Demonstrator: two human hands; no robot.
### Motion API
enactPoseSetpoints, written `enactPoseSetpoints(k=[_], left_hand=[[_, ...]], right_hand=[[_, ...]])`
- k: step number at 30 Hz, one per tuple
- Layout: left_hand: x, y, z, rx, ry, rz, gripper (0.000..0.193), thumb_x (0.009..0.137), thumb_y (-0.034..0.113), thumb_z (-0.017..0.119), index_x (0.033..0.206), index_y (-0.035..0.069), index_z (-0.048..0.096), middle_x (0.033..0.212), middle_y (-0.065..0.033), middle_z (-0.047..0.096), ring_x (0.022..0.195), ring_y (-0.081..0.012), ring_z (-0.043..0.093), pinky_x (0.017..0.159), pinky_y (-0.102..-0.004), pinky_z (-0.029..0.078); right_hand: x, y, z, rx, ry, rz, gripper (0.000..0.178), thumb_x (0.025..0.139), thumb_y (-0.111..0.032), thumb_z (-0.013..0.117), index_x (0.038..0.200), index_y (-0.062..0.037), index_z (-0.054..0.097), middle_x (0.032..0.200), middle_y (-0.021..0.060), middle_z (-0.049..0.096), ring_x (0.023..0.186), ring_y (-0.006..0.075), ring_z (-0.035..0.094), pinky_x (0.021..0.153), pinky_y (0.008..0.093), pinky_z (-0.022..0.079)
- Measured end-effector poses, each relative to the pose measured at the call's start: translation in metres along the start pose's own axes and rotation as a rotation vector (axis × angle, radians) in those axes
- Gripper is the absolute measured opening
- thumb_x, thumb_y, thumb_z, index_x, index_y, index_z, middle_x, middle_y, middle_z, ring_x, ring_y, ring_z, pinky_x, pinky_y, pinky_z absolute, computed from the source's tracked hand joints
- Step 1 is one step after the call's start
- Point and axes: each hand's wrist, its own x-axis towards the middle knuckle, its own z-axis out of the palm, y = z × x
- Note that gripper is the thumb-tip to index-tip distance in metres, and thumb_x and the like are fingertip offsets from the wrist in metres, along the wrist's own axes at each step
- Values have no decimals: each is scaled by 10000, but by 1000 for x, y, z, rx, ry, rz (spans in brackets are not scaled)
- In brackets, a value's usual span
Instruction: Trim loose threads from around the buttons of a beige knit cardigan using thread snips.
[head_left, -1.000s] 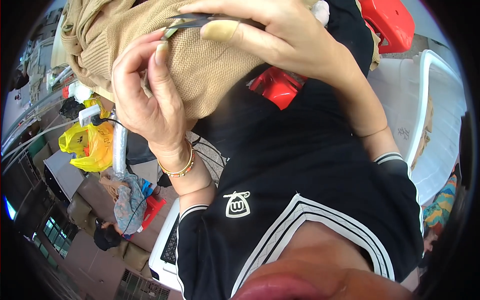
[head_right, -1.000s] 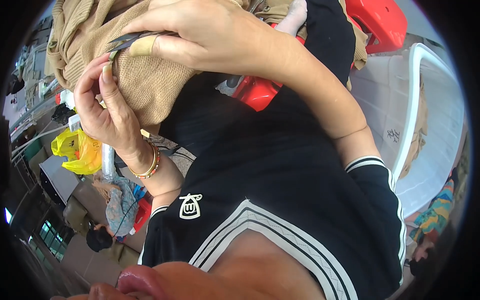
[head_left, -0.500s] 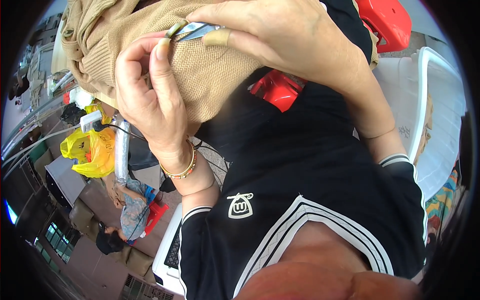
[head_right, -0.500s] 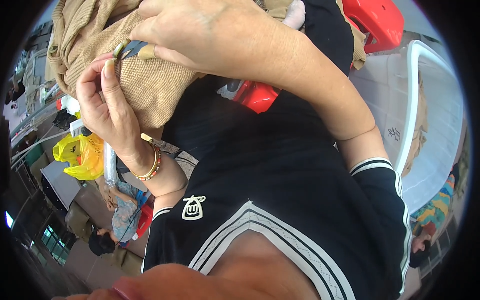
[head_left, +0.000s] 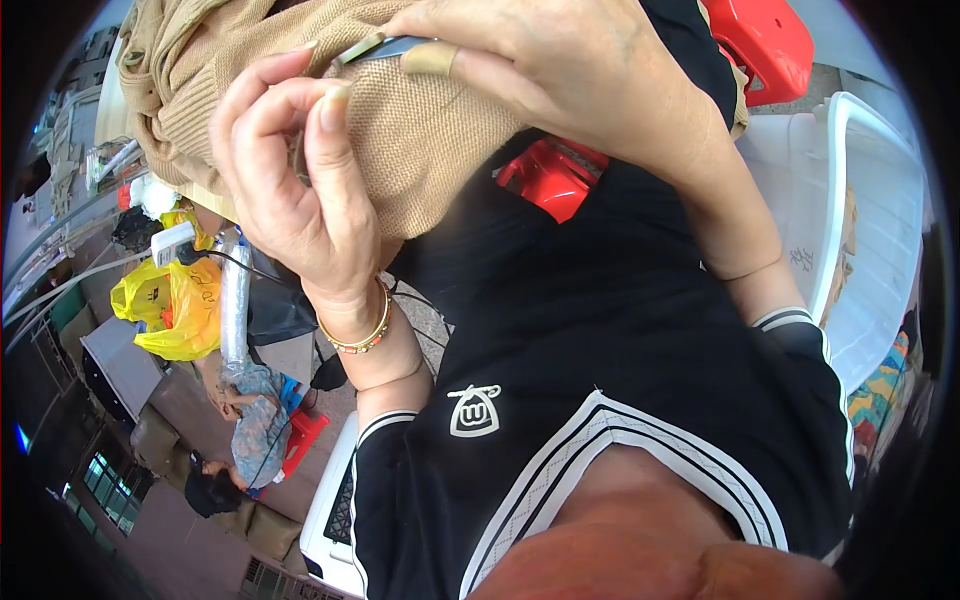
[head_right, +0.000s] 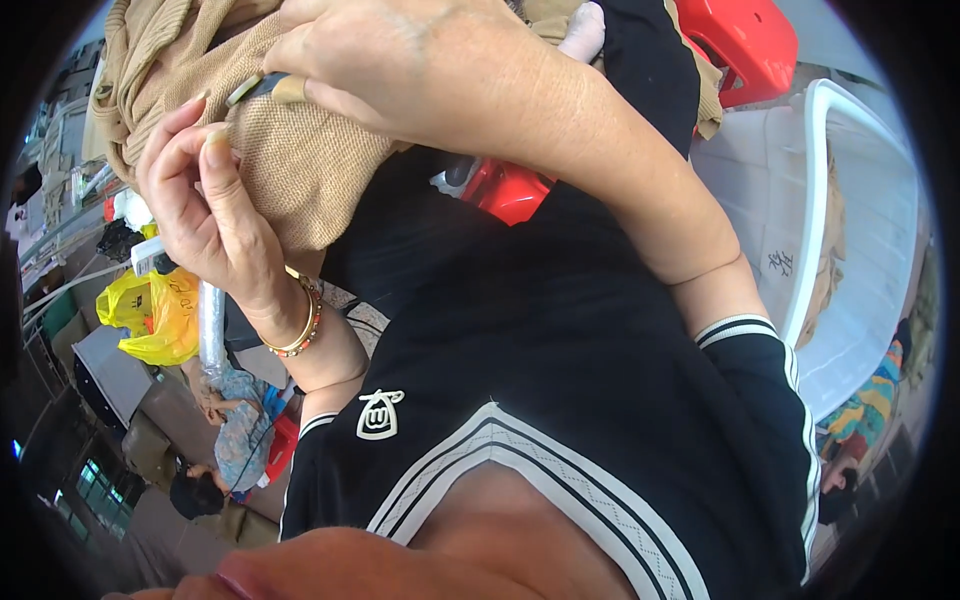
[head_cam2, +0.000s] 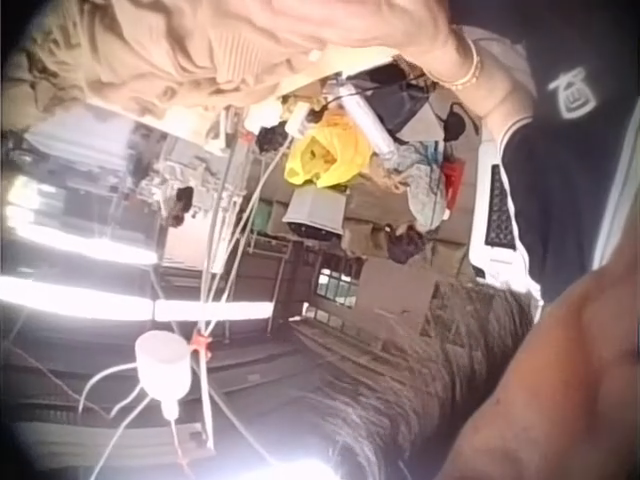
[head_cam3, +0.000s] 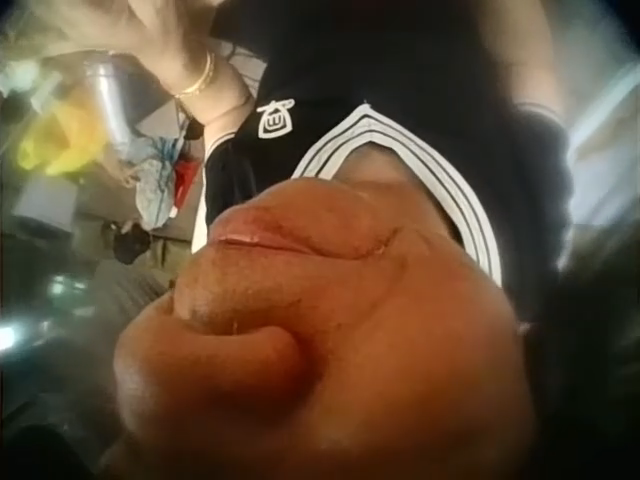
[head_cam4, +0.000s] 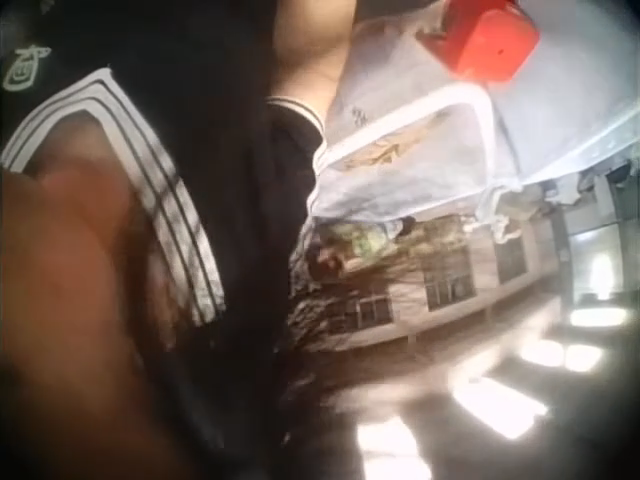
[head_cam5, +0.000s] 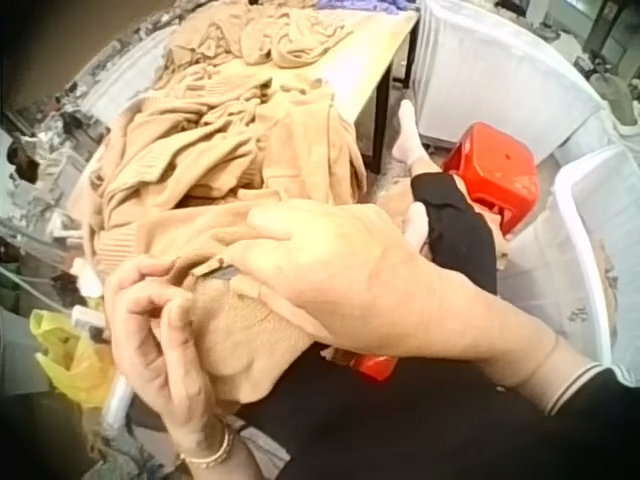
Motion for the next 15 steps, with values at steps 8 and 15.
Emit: enactPoseSetpoints(k=[8,15], left_hand=[[-21,-8,-37,-63,214,-242,221,1023,117,531,1170,-46,553,1130,-138,640,828,-132,626,797,-243,503],[-71,-23,-76,-19,-83,-512,253,994,122,557,1195,2,654,1074,-70,641,1025,-152,586,935,-270,431]], right_hand=[[-4,8,49,947,392,41,358,827,-143,805,1111,23,664,866,80,675,711,121,611,611,293,484],[-9,6,25,795,-40,431,212,818,-96,803,945,16,675,725,-10,542,623,44,457,542,210,362]])
